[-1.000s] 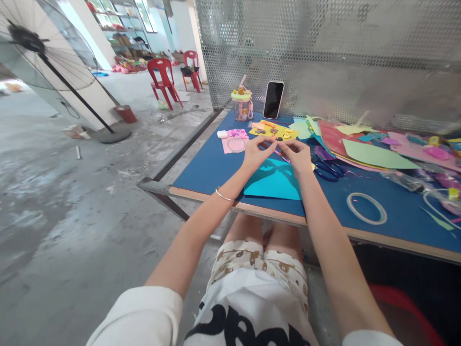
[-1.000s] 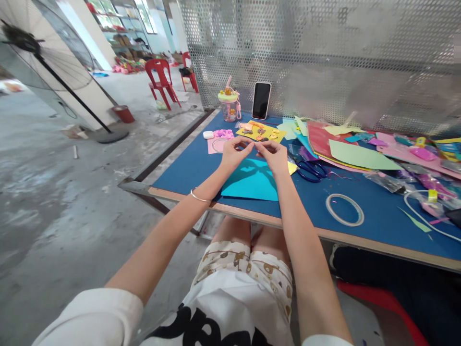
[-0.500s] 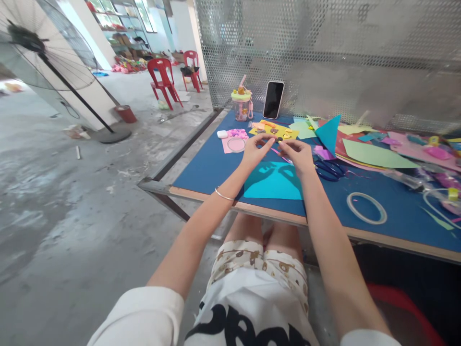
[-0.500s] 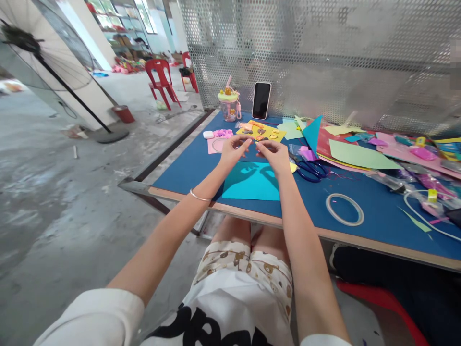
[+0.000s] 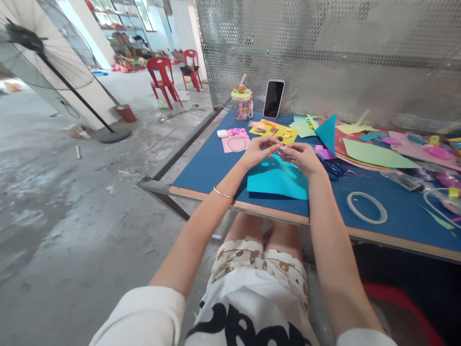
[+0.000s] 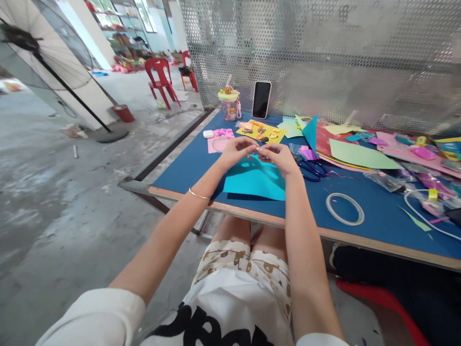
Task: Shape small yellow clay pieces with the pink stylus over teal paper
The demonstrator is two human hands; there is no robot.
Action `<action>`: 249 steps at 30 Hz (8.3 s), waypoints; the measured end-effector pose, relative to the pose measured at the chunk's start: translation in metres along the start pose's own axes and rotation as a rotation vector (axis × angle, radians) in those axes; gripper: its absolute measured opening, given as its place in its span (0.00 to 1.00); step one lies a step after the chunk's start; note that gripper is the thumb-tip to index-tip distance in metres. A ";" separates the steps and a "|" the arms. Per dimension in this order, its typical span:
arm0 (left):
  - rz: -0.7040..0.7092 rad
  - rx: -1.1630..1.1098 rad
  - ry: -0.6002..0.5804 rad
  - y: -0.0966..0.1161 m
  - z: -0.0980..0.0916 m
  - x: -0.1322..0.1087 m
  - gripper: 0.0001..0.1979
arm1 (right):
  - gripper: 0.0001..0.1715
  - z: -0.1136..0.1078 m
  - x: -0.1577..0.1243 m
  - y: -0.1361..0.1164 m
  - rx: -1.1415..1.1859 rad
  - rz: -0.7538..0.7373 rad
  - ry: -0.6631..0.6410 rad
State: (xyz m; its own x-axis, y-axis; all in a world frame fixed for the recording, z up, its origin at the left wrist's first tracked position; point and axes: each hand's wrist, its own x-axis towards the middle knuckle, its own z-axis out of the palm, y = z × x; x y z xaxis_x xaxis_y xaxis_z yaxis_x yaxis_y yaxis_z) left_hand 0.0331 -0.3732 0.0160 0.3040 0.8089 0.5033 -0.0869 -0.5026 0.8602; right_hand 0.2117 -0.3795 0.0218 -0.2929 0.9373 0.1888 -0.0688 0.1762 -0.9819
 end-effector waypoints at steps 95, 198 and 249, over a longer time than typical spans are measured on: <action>-0.002 0.210 0.166 -0.012 0.003 0.000 0.13 | 0.17 0.013 0.005 0.005 -0.308 -0.293 0.237; 0.347 0.784 0.264 -0.002 0.008 -0.012 0.06 | 0.20 0.018 0.009 0.015 -0.010 -0.101 0.195; -0.113 0.129 0.283 -0.023 0.008 0.001 0.11 | 0.21 0.021 0.011 0.020 -0.151 -0.206 0.317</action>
State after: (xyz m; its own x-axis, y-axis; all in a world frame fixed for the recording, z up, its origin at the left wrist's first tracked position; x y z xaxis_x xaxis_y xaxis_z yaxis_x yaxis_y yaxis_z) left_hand 0.0431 -0.3633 -0.0041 0.0275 0.9053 0.4238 0.0588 -0.4247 0.9034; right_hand 0.1874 -0.3714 0.0049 0.0229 0.9199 0.3914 0.0522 0.3899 -0.9194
